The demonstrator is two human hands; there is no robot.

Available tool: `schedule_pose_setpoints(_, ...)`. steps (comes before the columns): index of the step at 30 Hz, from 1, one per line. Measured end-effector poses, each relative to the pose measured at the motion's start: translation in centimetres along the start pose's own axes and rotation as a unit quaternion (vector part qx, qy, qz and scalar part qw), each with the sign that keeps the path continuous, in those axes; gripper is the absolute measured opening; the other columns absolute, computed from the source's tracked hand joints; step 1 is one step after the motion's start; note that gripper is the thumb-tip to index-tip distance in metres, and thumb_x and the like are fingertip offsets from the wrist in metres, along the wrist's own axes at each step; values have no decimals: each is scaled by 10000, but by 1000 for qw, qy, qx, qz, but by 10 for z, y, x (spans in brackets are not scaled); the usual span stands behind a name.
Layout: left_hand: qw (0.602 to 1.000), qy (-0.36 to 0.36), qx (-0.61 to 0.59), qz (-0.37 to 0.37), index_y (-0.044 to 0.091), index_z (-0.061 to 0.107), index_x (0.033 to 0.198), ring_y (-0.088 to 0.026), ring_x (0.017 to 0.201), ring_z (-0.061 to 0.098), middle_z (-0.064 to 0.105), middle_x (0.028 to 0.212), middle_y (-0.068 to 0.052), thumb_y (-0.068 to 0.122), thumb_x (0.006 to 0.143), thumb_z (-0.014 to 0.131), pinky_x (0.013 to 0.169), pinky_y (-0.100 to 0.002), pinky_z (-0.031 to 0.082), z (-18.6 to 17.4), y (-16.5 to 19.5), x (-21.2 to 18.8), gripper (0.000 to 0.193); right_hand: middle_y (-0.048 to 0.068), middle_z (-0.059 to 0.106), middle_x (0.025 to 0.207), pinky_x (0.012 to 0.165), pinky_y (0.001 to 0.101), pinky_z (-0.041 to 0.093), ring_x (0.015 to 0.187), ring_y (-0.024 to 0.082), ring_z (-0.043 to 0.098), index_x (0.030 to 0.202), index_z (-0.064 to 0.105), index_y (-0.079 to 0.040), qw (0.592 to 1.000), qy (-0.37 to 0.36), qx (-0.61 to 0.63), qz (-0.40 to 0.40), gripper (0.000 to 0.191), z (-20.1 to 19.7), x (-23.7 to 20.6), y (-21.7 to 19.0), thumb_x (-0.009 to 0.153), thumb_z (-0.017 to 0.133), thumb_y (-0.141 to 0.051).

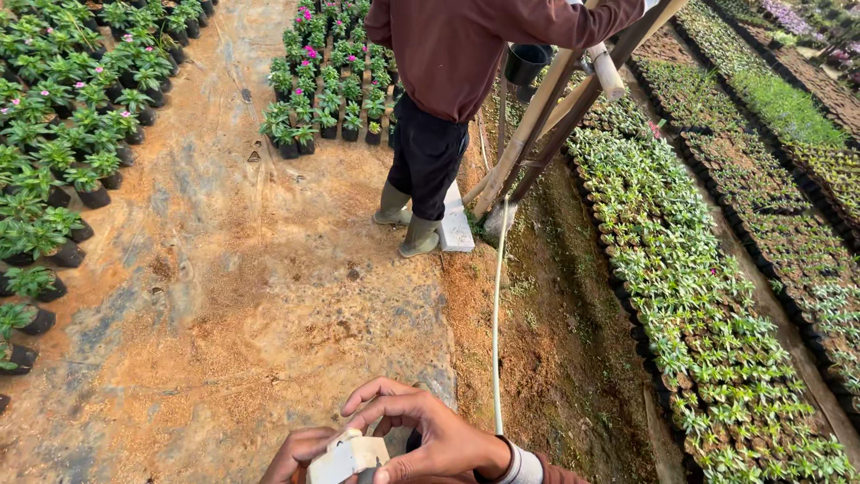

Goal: The person holds a small white electrical switch box, opens it, and connects wires to the internal terminals using a screwdriver. They then close the box and inspect the assembly.

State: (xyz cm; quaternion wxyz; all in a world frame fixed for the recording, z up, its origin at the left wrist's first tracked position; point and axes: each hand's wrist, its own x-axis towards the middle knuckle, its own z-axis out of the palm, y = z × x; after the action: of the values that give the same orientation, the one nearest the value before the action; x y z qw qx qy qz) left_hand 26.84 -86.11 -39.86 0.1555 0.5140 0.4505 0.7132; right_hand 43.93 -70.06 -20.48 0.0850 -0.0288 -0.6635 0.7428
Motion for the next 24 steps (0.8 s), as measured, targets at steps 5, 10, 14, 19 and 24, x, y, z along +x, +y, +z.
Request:
schedule_pose_setpoints(5,998,-42,6,-39,37,616,1215,-269,1123,706,673,1177,-175,68,755,870,945,-412,579,-4,25,-17,526,93,579,1385,1175,367,483,1276,205,605,1306,723,-67,995,-13,-80,-50,549,12,-17,-36,900,863,-409)
schedule_pose_setpoints(10,998,8,47,-44,63,636,1186,-271,1148,706,674,1187,-166,90,755,900,977,-410,582,-3,52,-21,506,80,560,1444,1082,356,509,1273,211,608,1299,710,-93,999,-19,-34,-7,586,26,-21,-67,852,858,-443)
schedule_pose_setpoints(14,993,-78,89,2,77,624,1251,-272,1187,688,677,1220,-165,119,768,881,1013,-420,555,-25,72,-5,549,80,563,1452,1118,356,506,1327,203,592,1321,706,-89,999,-29,-34,-28,571,37,-18,-77,877,859,-413)
schedule_pose_setpoints(19,994,-1,32,-101,48,608,1251,-310,1226,634,632,1225,-213,61,722,909,1023,-463,523,-7,107,-8,608,82,642,1270,1106,356,543,1207,203,646,1216,764,-58,988,-2,-124,-97,382,40,-5,-76,954,877,-313)
schedule_pose_setpoints(24,988,-95,97,-71,56,582,1331,-337,1291,631,642,1332,-196,139,795,884,1066,-504,510,-35,130,22,621,95,548,1468,1081,350,552,1296,201,610,1321,708,-100,997,-3,-68,-45,562,49,4,-91,860,877,-374)
